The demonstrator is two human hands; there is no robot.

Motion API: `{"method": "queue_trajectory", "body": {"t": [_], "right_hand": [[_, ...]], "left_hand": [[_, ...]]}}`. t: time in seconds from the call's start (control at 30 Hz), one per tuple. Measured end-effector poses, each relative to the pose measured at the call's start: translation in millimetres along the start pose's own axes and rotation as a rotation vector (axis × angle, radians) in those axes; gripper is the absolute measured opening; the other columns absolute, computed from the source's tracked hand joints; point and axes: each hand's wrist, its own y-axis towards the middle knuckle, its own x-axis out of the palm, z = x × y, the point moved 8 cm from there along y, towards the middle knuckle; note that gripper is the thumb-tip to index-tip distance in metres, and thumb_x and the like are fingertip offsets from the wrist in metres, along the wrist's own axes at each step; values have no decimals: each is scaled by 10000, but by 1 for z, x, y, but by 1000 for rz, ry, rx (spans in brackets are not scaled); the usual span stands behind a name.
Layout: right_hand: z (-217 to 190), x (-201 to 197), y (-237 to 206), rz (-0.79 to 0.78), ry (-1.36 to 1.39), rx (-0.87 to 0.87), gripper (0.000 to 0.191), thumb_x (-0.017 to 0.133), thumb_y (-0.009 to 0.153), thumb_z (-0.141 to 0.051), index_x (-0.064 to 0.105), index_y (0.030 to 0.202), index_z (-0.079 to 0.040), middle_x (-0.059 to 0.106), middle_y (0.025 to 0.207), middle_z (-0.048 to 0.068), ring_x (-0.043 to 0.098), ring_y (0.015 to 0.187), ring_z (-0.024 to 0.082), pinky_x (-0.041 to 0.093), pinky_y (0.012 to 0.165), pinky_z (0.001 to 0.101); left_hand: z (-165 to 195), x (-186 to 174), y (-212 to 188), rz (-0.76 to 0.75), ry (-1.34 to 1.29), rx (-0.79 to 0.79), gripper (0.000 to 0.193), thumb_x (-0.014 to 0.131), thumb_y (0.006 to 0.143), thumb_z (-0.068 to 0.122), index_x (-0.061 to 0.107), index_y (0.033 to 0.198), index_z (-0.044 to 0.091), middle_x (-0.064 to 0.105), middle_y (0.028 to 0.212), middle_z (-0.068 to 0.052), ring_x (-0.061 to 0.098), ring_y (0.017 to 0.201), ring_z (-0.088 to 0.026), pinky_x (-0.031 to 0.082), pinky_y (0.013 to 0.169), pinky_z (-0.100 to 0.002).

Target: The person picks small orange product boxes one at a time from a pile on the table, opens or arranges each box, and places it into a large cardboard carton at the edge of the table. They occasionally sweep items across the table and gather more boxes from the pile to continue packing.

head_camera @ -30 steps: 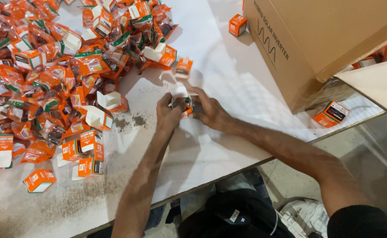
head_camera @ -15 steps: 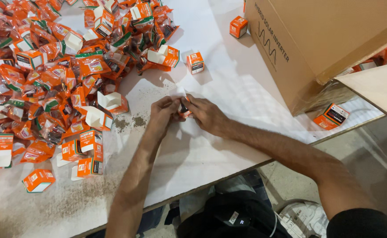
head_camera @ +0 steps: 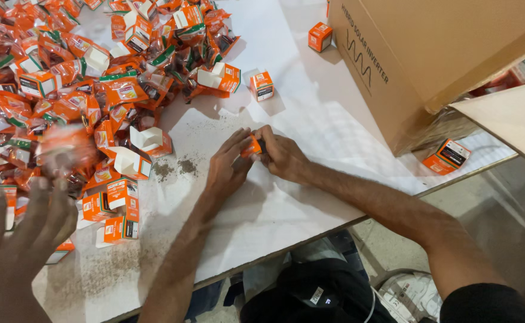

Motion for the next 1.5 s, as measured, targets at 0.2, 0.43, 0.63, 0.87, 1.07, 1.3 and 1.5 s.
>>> {"method": "queue_trajectory", "body": {"t": [0.2,0.43,0.63,0.87,1.07,1.3,1.5], "right_hand": [[7,5,1,-81,-60,94,471,727,912,-131,400,1247,-91,674,956,128,680,892,342,519,715,447],[-14,-4,-4,67,-86,-175,354,714,868,-19,555,1171,-109,665,1054,121,662,913,349,529,733,443],[-20,-31,-2,178,-9,-368,269,683,871,32,571,1057,-128,692,1193,57,717,1066,281,583,900,379],[20,-61,11,331,-385,-66,832,830,770,-168,409,1475,-33,331,1552,291,374,1417,438,378,1145,504],[14,-11,15,105,-179,-195,909,843,833,-174,296,1535,13,373,1547,293,385,1429,462,371,1175,489],[63,-12,28,89,237,278,780,737,864,-187,337,1524,-71,596,1360,160,608,1278,331,514,1017,432],[37,-9,30,90,-19,-76,573,769,919,-136,453,1383,-23,601,1241,194,590,1154,396,483,989,476]], "left_hand": [[-15,5,-2,83,-228,-197,242,675,965,74,605,1175,-25,651,1385,-236,589,1378,-364,473,1125,-421],[3,7,-8,-82,69,65,177,735,976,135,635,1062,17,560,1500,-266,445,1485,-447,424,1183,-481],[-22,1,-15,-104,193,26,398,750,940,123,671,1328,77,392,1604,-272,349,1503,-450,281,1238,-560],[-99,-47,56,302,588,-95,744,852,759,203,508,1398,38,373,1515,-344,353,1388,-522,343,1123,-583],[-84,9,40,233,457,-198,477,787,829,179,637,1271,84,674,1052,-187,682,868,-398,536,681,-500],[-76,31,52,-59,-136,-240,506,649,858,107,502,1341,74,695,776,-101,726,694,-346,582,642,-463],[-108,-49,106,241,669,68,633,584,692,1,539,1323,-33,672,1118,-253,589,975,-490,460,899,-556]]}}
